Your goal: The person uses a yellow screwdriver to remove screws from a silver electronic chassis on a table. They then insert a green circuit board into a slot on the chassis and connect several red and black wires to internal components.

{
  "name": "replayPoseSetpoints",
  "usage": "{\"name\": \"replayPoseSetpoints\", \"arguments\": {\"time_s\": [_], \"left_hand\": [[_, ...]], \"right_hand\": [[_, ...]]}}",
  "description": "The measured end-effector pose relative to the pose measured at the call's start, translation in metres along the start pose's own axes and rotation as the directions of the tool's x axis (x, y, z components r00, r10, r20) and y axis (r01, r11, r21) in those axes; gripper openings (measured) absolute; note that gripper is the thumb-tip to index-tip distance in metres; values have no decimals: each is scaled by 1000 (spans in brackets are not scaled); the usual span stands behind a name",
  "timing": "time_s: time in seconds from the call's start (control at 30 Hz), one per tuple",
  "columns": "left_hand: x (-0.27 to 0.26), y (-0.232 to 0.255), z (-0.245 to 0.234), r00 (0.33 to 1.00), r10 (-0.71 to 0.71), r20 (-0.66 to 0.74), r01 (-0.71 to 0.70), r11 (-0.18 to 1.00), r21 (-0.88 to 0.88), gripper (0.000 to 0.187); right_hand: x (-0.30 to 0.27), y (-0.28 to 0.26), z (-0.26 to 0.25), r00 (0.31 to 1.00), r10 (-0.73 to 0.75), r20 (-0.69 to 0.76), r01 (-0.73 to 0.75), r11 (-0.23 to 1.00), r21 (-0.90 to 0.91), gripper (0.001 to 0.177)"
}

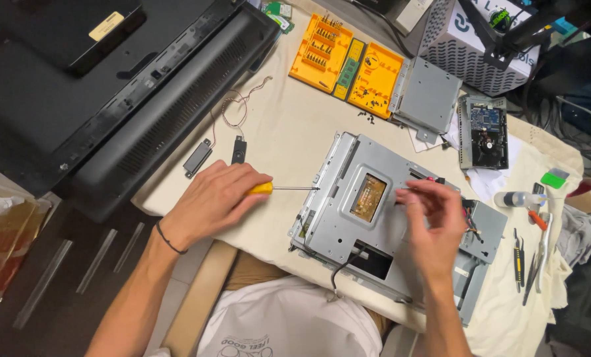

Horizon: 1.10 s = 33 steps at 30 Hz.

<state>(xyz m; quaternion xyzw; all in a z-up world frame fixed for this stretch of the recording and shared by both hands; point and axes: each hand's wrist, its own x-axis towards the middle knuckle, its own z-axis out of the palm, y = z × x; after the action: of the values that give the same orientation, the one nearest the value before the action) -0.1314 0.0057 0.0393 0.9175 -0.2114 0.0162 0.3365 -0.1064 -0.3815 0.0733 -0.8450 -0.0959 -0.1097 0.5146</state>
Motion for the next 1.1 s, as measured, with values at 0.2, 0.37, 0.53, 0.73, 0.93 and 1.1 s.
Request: {"name": "replayPoseSetpoints", "arguments": {"time_s": [0.2,0.37,0.53,0.73,0.93,1.1], "left_hand": [[20,-38,11,975,223,-22,-207,933,295,11],[32,-51,25,951,304,45,-303,900,314,9],[29,-56,38,940,336,56,-334,873,355,11],[26,-66,43,948,314,62,-313,868,385,8],[27,-68,42,933,354,64,-351,856,379,22],[28,-65,39,931,348,107,-363,870,332,14]], "right_hand": [[-22,31,-55,974,110,-199,-135,984,-120,11],[-53,36,-63,925,203,-321,-265,951,-162,9],[-87,42,-57,899,226,-374,-322,921,-218,11],[-106,39,-48,877,273,-397,-401,869,-289,12],[-113,46,-47,874,249,-417,-405,848,-342,10],[-110,39,-40,886,238,-399,-383,860,-337,9]]}}
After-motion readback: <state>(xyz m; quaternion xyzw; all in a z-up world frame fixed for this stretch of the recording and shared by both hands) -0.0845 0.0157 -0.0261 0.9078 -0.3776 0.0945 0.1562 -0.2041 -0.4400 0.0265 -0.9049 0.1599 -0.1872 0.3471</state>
